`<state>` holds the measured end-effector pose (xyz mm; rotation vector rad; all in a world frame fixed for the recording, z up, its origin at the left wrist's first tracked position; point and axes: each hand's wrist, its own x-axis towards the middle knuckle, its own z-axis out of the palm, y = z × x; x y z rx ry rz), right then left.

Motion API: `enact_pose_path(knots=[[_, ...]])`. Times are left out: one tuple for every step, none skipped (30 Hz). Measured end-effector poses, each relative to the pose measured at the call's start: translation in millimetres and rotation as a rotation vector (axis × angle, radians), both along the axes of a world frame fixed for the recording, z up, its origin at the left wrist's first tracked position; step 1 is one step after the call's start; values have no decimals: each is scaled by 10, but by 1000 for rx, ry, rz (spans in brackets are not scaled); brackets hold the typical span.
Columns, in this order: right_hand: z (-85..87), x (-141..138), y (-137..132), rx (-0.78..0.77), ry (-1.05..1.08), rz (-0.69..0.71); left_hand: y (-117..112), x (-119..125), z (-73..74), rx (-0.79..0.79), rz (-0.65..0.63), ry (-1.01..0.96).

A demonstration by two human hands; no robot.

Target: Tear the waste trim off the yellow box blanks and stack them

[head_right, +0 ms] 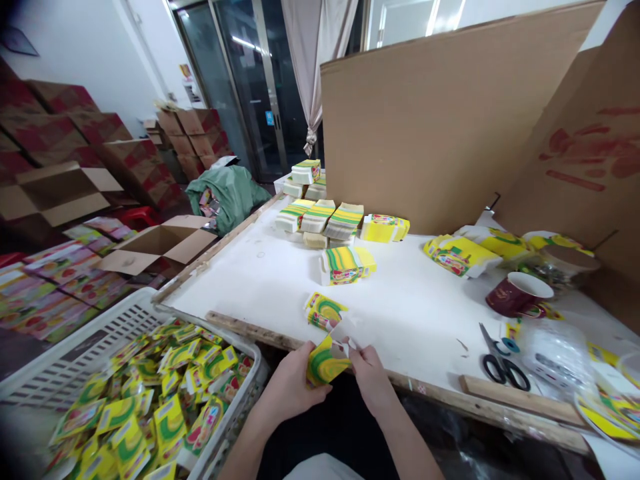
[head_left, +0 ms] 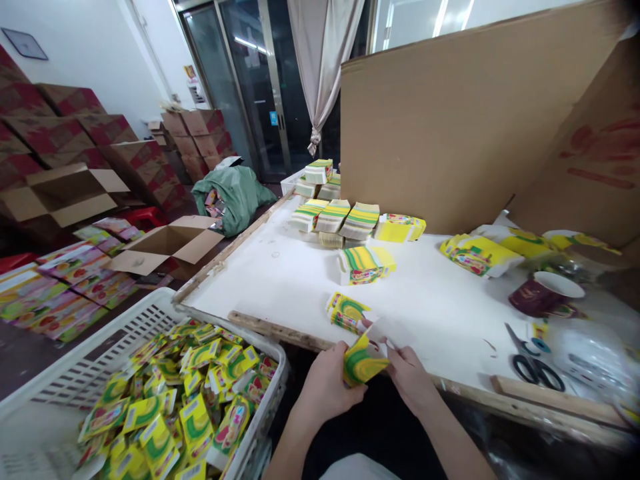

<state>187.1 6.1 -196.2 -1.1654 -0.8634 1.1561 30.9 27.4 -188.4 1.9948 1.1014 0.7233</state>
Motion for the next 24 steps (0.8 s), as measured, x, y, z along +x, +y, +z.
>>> enact_pose_path(knots=[[14,-45,-8,-31,99,49,-6,8,-10,36,8,45],[24,-84,-13,-61,193,89,-13,18,-19,70,15,79],[27,-114,-14,-89,270,112,-21,29,-24,100,23,97],[23,-137,-11,-111,322,106,-29,42,-24,126,34,96],[12,-153,-5,-130,361,91,-37,56,-19,150,49,79],[-6,-165,5,-147,390,71,-43,70,-11,170,62,57],[-25,-173,17,-162,409,48,-48,83,1,184,70,41],[-43,-181,29,-176,418,23,-50,94,15,187,67,34],[-57,-188,40,-188,417,-3,-50,102,30,180,52,38],[-63,-195,48,-199,409,-19,-48,106,43,162,28,51],[-62,-202,52,-207,393,-23,-44,105,55,140,1,67],[-53,-208,50,-210,373,-17,-39,100,64,117,-20,80],[-39,-211,43,-212,349,1,-33,90,70,94,-31,83],[-23,-211,31,-204,315,25,-29,77,71,69,-34,77],[-7,-206,15,-177,255,59,-25,61,69,39,-39,61],[6,-195,-3,-125,159,100,-22,46,63,6,-52,35],[13,-180,-19,-50,25,145,-21,31,53,-28,-74,3],[13,-161,-31,42,-135,200,-20,19,40,-60,-100,-33],[5,-138,-37,134,-302,259,-18,10,25,-86,-125,-74],[-11,-115,-35,210,-452,309,-16,3,9,-102,-138,-111],[-33,-91,-25,259,-564,336,-13,-1,-7,-104,-126,-133],[-58,-70,-10,277,-630,326,-6,-4,-19,-87,-87,-127],[-82,-52,9,266,-655,279,3,-9,-26,-55,-29,-94],[-103,-38,29,237,-649,203,16,-16,-26,-17,31,-42]])
